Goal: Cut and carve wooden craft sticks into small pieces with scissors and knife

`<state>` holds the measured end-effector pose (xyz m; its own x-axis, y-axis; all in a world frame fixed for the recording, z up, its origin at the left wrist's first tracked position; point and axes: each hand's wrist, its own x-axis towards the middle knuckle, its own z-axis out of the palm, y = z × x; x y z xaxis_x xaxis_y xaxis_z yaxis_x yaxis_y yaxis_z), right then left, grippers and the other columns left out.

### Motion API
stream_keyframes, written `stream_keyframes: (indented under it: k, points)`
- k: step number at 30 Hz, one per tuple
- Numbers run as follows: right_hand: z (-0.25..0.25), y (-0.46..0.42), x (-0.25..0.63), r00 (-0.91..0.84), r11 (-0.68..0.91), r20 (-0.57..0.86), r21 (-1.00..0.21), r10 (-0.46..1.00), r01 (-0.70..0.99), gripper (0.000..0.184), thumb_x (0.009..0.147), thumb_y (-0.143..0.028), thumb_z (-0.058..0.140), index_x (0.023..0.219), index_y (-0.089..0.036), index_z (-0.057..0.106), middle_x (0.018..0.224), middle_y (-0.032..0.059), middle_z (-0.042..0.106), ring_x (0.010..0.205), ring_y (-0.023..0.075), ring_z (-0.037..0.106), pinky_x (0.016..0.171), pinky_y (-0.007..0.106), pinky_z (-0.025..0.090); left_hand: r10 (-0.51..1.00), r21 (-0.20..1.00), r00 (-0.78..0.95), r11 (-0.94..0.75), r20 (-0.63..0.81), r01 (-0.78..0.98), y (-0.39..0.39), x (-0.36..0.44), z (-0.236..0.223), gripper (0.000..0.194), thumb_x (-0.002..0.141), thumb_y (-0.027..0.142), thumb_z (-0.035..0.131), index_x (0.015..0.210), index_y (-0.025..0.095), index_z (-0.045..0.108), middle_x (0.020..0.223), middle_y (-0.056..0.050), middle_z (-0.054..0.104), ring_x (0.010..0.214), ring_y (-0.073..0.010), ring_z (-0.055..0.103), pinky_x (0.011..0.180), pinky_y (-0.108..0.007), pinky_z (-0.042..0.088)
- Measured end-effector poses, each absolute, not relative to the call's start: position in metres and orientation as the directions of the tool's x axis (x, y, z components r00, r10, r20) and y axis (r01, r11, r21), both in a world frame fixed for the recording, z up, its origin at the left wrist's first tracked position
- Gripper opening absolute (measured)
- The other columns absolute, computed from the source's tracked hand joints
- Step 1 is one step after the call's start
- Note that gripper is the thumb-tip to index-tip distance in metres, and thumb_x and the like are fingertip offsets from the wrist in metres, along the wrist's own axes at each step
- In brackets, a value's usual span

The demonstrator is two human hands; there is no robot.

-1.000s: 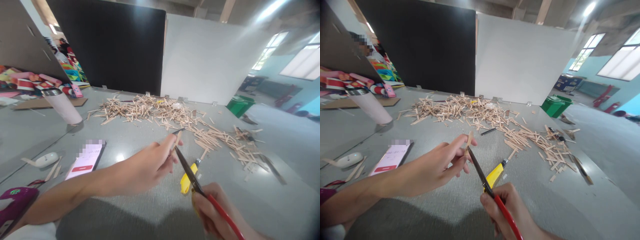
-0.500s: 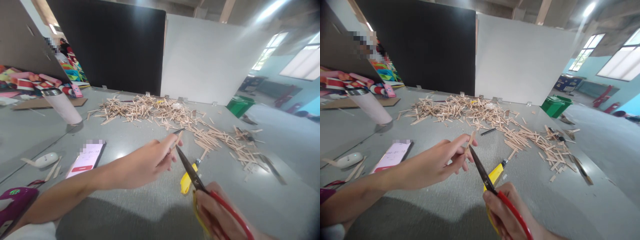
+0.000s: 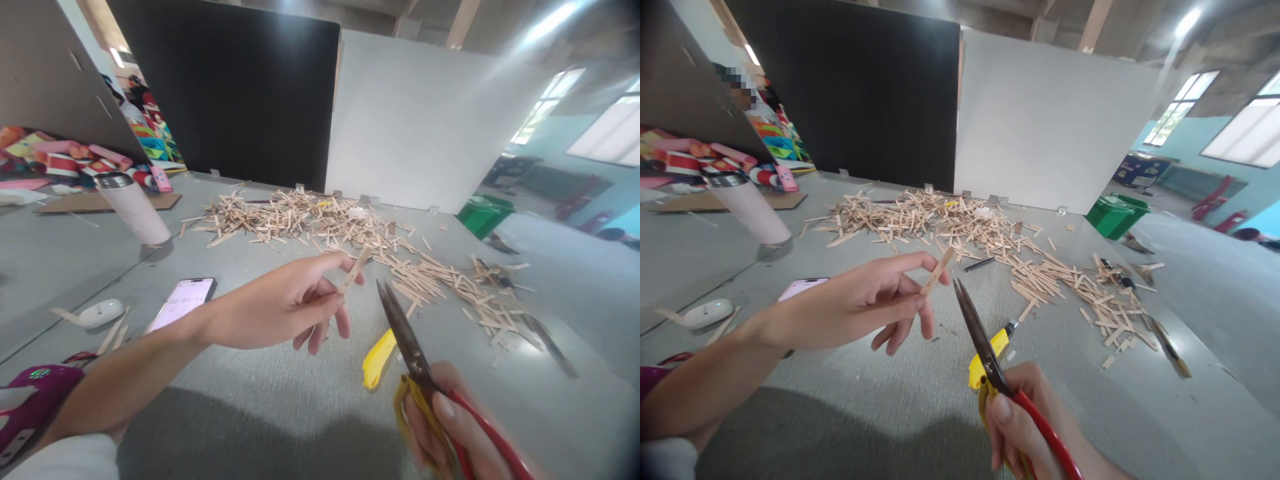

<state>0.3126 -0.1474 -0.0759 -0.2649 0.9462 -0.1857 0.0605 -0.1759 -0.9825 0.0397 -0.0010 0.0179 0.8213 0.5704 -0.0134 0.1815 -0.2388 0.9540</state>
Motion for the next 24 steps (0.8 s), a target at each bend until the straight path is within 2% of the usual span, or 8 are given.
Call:
stream_keyframes:
  k: [7, 14, 20, 24]
  points:
    - [-0.081, -0.152, 0.313, -0.315, -0.191, -0.200, -0.980, 0.928, 0.060, 0.059, 0.103, -0.079, 0.055, 0.084, -0.023, 0.054, 0.070, -0.0001, 0.055, 0.060, 0.0132, 0.048, 0.058, 0.027, 0.040, 0.568, 0.925, 0.822, -0.298, -0.026, 0.236, -0.005, 0.039, 0.023, 0.019, 0.109, 0.032, 0.058, 0.125, 0.022, 0.061, 0.091, -0.004, 0.080, 0.053, -0.0083, 0.058, 0.051, -0.020, 0.047]
    - [-0.088, -0.152, 0.313, -0.315, -0.221, -0.224, -0.974, 0.922, 0.048, 0.057, 0.104, -0.079, 0.054, 0.087, -0.024, 0.052, 0.070, -0.0012, 0.057, 0.057, 0.0124, 0.048, 0.056, 0.027, 0.039, 0.565, 0.913, 0.825, -0.333, -0.005, 0.234, -0.005, 0.039, 0.020, 0.019, 0.109, 0.024, 0.056, 0.126, 0.022, 0.062, 0.090, -0.002, 0.080, 0.053, -0.0073, 0.056, 0.052, -0.019, 0.047]
    - [-0.088, -0.154, 0.311, -0.262, -0.214, -0.218, -0.976, 0.940, 0.044, 0.057, 0.102, -0.078, 0.057, 0.086, -0.023, 0.055, 0.067, -0.0011, 0.058, 0.054, 0.0126, 0.050, 0.053, 0.026, 0.040, 0.558, 0.927, 0.829, -0.291, -0.036, 0.236, -0.002, 0.040, 0.018, 0.026, 0.113, 0.028, 0.050, 0.134, 0.021, 0.062, 0.088, -0.003, 0.079, 0.053, -0.0088, 0.057, 0.049, -0.020, 0.044]
    - [-0.086, -0.134, 0.315, -0.160, -0.140, -0.163, -0.979, 0.973, 0.145, 0.067, 0.095, -0.087, 0.057, 0.075, -0.022, 0.059, 0.058, 0.0006, 0.057, 0.047, 0.0136, 0.049, 0.046, 0.025, 0.036, 0.559, 0.896, 0.829, -0.366, -0.004, 0.250, 0.004, 0.039, 0.020, 0.030, 0.116, 0.033, 0.043, 0.132, 0.020, 0.064, 0.075, 0.003, 0.065, 0.053, -0.0094, 0.049, 0.052, -0.022, 0.041]
